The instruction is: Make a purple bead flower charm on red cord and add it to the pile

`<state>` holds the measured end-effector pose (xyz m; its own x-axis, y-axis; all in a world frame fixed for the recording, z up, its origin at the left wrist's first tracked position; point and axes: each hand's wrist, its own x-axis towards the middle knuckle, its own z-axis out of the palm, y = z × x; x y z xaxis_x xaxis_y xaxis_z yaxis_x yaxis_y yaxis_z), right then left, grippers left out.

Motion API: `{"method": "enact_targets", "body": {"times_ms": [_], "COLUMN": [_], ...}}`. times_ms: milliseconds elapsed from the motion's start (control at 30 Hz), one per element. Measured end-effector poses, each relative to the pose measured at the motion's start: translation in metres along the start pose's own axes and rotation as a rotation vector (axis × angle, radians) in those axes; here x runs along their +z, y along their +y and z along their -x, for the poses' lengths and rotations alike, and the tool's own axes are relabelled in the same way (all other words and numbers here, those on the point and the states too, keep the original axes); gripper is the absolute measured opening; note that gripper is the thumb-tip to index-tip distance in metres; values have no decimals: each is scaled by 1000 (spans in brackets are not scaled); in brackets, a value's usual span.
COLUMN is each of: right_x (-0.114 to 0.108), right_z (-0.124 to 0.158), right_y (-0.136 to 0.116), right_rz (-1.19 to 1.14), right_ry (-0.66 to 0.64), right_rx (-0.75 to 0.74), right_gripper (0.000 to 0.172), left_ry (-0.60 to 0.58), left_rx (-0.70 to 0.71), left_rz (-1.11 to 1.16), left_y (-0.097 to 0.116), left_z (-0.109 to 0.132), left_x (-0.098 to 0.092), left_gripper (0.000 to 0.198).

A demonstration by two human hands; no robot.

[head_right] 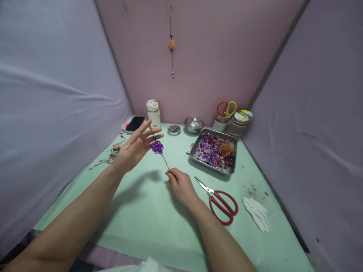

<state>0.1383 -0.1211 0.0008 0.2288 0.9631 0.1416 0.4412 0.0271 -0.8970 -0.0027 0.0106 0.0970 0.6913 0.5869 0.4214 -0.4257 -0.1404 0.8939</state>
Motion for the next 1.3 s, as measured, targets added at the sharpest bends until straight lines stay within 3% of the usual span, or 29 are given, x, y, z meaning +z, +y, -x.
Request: {"method": "enact_targets", "body": {"times_ms": [533, 767, 900, 1300], "right_x": [-4, -4, -4, -1], "right_z": [3, 4, 4, 4], "right_y": [-7, -9, -10, -5], "right_rz": [-49, -91, -122, -147], "right_ry": [46, 51, 52, 10], "right_rx": [-8, 16, 15, 34], "right_gripper": [29, 34, 29, 32], "left_ry": [63, 37, 36, 11], "left_rx": [-157, -100, -32, 18], "left_rz": [204, 82, -6, -34], "left_y": [37, 45, 53, 74], "left_z": [3, 2, 1, -1], "left_x": [10, 10, 15, 21], "left_gripper": [47, 54, 53, 52]}}
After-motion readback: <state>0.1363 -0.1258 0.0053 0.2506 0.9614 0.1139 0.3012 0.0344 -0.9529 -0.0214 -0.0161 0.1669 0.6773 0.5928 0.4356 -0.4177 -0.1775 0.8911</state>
